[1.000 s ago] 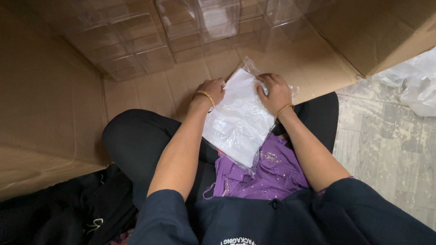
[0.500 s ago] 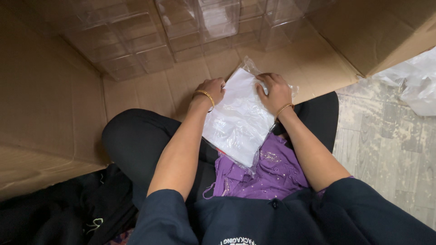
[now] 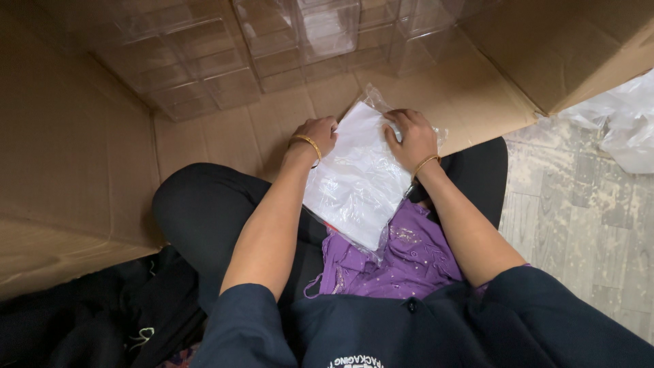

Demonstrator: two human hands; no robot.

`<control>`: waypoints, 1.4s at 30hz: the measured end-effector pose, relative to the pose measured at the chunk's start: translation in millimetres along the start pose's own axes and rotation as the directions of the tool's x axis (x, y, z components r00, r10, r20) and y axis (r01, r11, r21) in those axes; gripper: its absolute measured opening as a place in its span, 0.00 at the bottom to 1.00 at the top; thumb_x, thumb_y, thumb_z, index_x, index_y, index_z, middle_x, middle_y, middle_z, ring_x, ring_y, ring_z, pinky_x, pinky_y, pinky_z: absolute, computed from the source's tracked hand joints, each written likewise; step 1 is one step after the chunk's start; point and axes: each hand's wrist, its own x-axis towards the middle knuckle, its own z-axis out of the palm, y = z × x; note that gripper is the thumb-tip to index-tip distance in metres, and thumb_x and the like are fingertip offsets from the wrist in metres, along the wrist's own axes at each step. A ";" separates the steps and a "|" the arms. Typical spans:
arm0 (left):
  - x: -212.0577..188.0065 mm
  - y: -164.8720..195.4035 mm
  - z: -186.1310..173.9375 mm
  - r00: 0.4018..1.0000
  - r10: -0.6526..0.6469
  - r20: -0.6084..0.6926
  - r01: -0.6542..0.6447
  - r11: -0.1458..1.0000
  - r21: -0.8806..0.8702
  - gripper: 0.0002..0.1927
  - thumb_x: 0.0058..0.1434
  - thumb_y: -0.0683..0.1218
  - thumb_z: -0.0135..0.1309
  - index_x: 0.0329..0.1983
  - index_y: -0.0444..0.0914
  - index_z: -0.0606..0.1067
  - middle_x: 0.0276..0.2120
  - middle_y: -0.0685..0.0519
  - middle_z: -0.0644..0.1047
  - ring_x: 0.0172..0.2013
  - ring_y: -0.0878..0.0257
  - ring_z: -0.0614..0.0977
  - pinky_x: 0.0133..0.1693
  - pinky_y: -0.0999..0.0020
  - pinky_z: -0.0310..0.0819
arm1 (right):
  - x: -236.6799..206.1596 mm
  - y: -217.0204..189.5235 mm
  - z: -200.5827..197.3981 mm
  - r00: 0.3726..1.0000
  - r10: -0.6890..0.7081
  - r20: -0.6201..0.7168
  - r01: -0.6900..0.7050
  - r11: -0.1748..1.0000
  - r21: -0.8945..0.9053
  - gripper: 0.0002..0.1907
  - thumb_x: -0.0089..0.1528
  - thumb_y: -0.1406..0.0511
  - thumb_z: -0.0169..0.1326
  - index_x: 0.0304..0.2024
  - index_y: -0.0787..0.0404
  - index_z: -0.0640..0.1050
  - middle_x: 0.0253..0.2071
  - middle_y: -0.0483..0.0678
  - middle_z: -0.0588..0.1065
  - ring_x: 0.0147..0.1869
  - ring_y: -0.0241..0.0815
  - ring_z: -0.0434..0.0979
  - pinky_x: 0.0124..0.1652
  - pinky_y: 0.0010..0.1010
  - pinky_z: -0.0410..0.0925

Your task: The person sits on the floor inside a large cardboard box and packs clear plastic containers. They place containers into plastic bags, twist and wrap the bags around stacks of containers, and set the wrapped stacks aside while reaching for more containers and bags.

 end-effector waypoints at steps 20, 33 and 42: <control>1.9 -0.7 1.4 1.000 -0.010 0.010 0.010 1.000 0.008 0.13 0.66 0.51 0.52 0.52 0.47 0.76 0.50 0.50 0.80 0.52 0.48 0.80 0.53 0.53 0.74 | -0.2 -0.1 -0.9 1.000 0.003 0.008 -0.003 1.000 -0.001 0.12 0.63 0.64 0.58 0.48 0.59 0.82 0.48 0.52 0.78 0.53 0.55 0.75 0.51 0.43 0.69; 3.1 -1.9 3.6 1.000 -0.003 -0.013 0.003 1.000 0.001 0.13 0.65 0.51 0.53 0.51 0.47 0.76 0.50 0.50 0.80 0.52 0.48 0.79 0.53 0.53 0.73 | -0.1 1.3 0.6 1.000 0.002 0.005 -0.002 1.000 -0.006 0.12 0.63 0.64 0.58 0.48 0.59 0.82 0.49 0.52 0.78 0.54 0.55 0.76 0.51 0.43 0.69; 1.4 -0.4 0.6 1.000 0.006 0.004 -0.006 1.000 0.008 0.13 0.65 0.51 0.52 0.52 0.46 0.76 0.50 0.50 0.80 0.52 0.48 0.80 0.53 0.53 0.74 | -0.4 3.2 2.2 1.000 -0.011 -0.003 0.011 1.000 0.000 0.12 0.63 0.64 0.57 0.48 0.60 0.82 0.49 0.52 0.78 0.53 0.55 0.76 0.51 0.43 0.70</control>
